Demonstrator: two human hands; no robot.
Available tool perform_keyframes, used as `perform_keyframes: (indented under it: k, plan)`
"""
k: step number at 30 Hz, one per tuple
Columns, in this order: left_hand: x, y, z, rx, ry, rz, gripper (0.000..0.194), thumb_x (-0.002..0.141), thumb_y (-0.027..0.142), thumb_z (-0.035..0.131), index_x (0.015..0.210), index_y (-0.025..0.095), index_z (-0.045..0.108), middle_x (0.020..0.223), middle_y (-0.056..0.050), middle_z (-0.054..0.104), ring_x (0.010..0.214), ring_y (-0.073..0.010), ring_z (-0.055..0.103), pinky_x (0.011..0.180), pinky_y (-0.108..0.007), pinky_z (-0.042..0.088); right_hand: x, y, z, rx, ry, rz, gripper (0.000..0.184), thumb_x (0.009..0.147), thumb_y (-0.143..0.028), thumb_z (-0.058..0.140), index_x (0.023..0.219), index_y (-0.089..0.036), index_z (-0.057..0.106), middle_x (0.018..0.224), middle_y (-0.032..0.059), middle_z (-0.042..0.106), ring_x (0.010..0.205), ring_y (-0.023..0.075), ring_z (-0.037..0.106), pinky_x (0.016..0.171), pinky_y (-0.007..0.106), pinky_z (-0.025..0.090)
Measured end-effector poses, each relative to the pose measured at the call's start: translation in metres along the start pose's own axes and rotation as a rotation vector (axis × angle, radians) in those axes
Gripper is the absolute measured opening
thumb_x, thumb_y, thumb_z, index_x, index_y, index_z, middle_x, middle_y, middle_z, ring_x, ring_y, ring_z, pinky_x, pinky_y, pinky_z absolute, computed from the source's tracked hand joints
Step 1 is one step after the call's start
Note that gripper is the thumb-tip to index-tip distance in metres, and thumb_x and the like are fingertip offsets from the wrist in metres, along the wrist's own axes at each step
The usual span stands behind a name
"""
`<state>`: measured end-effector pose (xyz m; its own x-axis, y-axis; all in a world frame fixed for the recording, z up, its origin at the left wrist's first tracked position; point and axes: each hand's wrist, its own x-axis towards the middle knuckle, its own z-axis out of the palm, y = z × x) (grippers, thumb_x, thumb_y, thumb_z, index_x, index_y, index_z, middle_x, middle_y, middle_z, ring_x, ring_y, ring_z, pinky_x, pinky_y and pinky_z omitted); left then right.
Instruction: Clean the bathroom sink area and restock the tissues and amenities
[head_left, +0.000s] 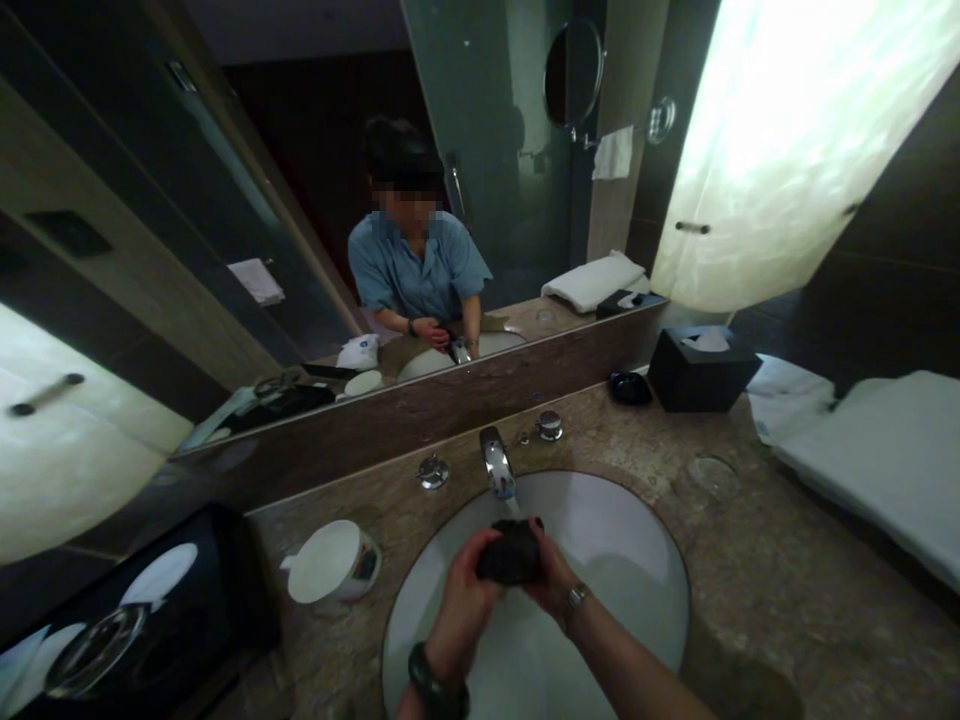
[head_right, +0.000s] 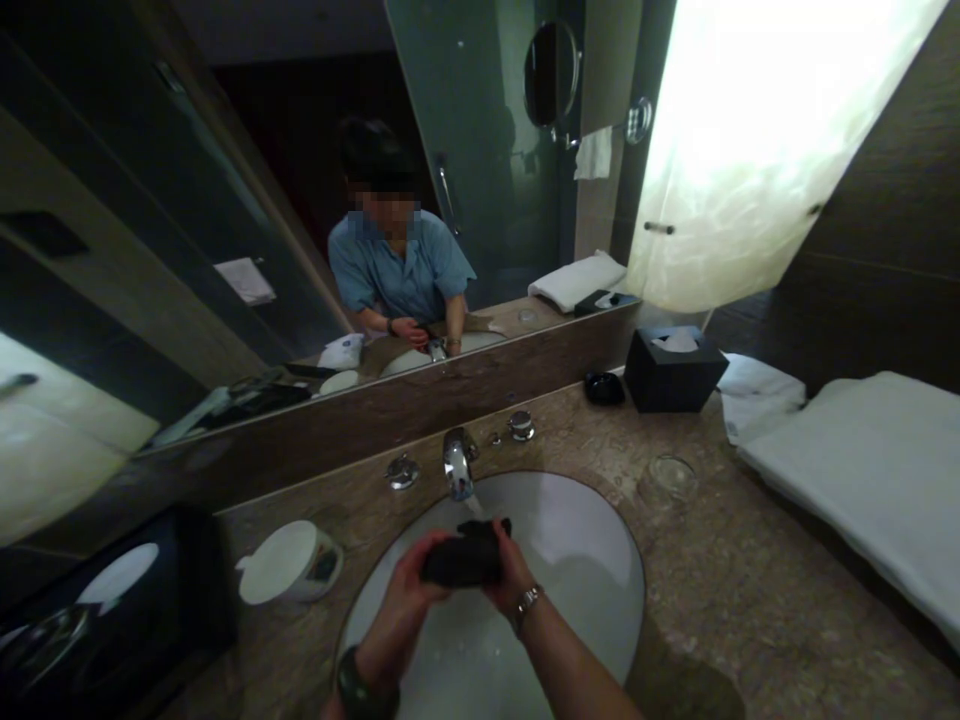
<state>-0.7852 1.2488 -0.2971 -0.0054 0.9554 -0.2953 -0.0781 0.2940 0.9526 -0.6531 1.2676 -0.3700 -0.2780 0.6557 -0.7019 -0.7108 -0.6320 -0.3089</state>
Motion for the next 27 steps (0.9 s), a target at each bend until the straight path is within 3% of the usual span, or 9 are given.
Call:
perform_keyframes:
  k: [3,6,8,11,16,19,22,24,27]
  plan:
    - [0.056,0.002,0.0,-0.002,0.143,-0.117,0.035,0.05,0.019,0.055,0.083,0.018,0.066,0.079,-0.002,0.066,0.084,-0.0226,0.057,0.077,-0.031,0.044,-0.029,0.004,0.008,0.038,0.04,0.053,0.037,0.093,-0.051,0.051,0.088,-0.017,0.065,0.067,0.0014,0.07,0.052,0.0119,0.058,0.042,0.021,0.037]
    - [0.088,-0.025,0.009,0.054,0.128,-0.186,0.008,0.051,0.015,0.053,0.054,0.019,0.06,0.055,-0.002,0.057,0.064,-0.0213,0.052,0.068,-0.034,0.042,-0.042,0.008,0.018,0.124,0.028,0.095,0.044,0.09,-0.06,0.05,0.088,-0.019,0.066,0.069,0.0018,0.072,0.054,0.0158,0.062,0.044,0.025,0.043]
    - [0.093,-0.045,0.008,0.073,0.155,-0.195,0.007,0.052,0.013,0.056,0.051,0.019,0.057,0.055,-0.003,0.058,0.063,-0.0209,0.052,0.069,-0.034,0.042,-0.036,0.007,0.022,0.208,-0.011,0.103,0.045,0.093,-0.06,0.045,0.089,-0.02,0.067,0.076,0.0025,0.075,0.063,0.0171,0.067,0.053,0.029,0.051]
    - [0.089,-0.057,-0.012,0.051,0.278,-0.163,0.016,0.058,0.014,0.062,0.074,0.018,0.063,0.077,-0.005,0.065,0.072,-0.0201,0.057,0.071,-0.032,0.044,-0.014,0.001,0.024,0.317,-0.037,0.028,0.037,0.097,-0.05,0.042,0.089,-0.024,0.068,0.079,0.0002,0.076,0.072,0.0167,0.069,0.064,0.031,0.054]
    - [0.1,-0.029,-0.058,-0.036,0.47,-0.114,0.032,0.066,0.022,0.066,0.096,0.019,0.053,0.095,-0.005,0.058,0.078,-0.0176,0.057,0.069,-0.031,0.047,0.012,-0.016,0.033,0.439,0.089,-0.082,0.017,0.096,-0.032,0.051,0.087,-0.028,0.065,0.075,-0.0049,0.073,0.07,0.0156,0.068,0.065,0.03,0.053]
    - [0.102,-0.022,-0.055,-0.099,0.467,-0.126,0.032,0.068,0.023,0.068,0.096,0.019,0.054,0.101,-0.007,0.058,0.085,-0.0163,0.057,0.077,-0.029,0.047,0.007,-0.023,0.032,0.436,0.129,-0.098,0.018,0.097,-0.031,0.046,0.092,-0.026,0.063,0.081,-0.0029,0.072,0.072,0.0152,0.067,0.067,0.03,0.054]
    - [0.083,-0.039,-0.026,-0.181,0.312,-0.247,0.041,0.074,0.039,0.068,0.109,0.02,0.059,0.118,-0.012,0.063,0.1,-0.0228,0.062,0.081,-0.035,0.05,-0.011,-0.015,0.019,0.204,0.148,-0.15,0.021,0.096,-0.04,0.048,0.109,-0.027,0.058,0.097,0.0012,0.071,0.079,0.0157,0.067,0.066,0.03,0.054]
    - [0.065,-0.059,-0.006,-0.262,0.205,-0.362,0.056,0.075,0.054,0.065,0.121,0.023,0.058,0.126,-0.015,0.062,0.102,-0.0303,0.064,0.075,-0.042,0.053,-0.028,0.001,0.004,-0.177,0.148,-0.213,0.046,0.088,-0.051,0.057,0.128,-0.03,0.046,0.117,0.0062,0.067,0.091,0.0213,0.067,0.068,0.035,0.056]
    - [0.049,-0.087,0.016,-0.398,0.084,-0.44,0.061,0.07,0.061,0.067,0.115,0.019,0.063,0.111,-0.017,0.069,0.097,-0.0349,0.067,0.074,-0.047,0.056,-0.051,0.03,-0.015,-0.839,0.123,-0.435,0.074,0.078,-0.053,0.068,0.139,-0.025,0.038,0.135,0.0151,0.058,0.116,0.0318,0.06,0.093,0.049,0.052]
